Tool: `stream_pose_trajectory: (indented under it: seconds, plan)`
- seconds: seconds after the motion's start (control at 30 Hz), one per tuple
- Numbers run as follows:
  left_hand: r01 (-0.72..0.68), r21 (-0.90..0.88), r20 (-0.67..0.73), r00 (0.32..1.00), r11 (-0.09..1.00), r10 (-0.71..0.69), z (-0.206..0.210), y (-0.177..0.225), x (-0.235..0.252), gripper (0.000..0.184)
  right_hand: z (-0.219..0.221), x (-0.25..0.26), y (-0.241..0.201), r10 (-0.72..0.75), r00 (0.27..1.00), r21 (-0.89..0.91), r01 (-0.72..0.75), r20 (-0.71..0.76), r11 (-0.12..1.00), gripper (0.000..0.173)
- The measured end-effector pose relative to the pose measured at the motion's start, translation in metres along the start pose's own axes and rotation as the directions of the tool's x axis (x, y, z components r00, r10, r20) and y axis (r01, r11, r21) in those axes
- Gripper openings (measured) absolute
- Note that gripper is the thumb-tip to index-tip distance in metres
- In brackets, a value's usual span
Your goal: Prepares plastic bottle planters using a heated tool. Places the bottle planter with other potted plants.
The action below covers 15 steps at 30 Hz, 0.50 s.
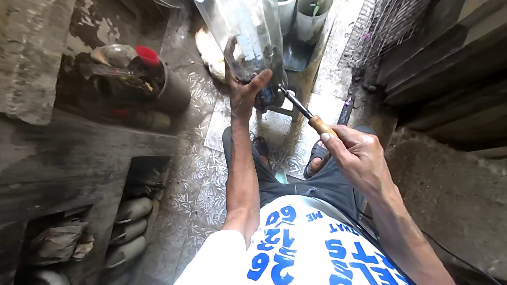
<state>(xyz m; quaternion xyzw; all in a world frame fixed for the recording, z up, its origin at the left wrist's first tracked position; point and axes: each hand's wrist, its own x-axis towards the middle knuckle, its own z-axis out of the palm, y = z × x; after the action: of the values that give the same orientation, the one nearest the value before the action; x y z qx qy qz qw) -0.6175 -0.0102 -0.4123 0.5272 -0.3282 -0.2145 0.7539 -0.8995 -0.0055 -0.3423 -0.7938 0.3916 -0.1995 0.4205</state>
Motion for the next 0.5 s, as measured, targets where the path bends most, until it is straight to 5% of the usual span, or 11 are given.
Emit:
stream_pose_trajectory:
  seconds: [0.5]
  plan:
    - [0.002,-0.015,0.087,0.996,1.000,0.000,0.009,-0.011,-0.006,0.116,0.003,0.007,0.005,0.029,1.000,0.026,-0.029,-0.003,0.999,0.028]
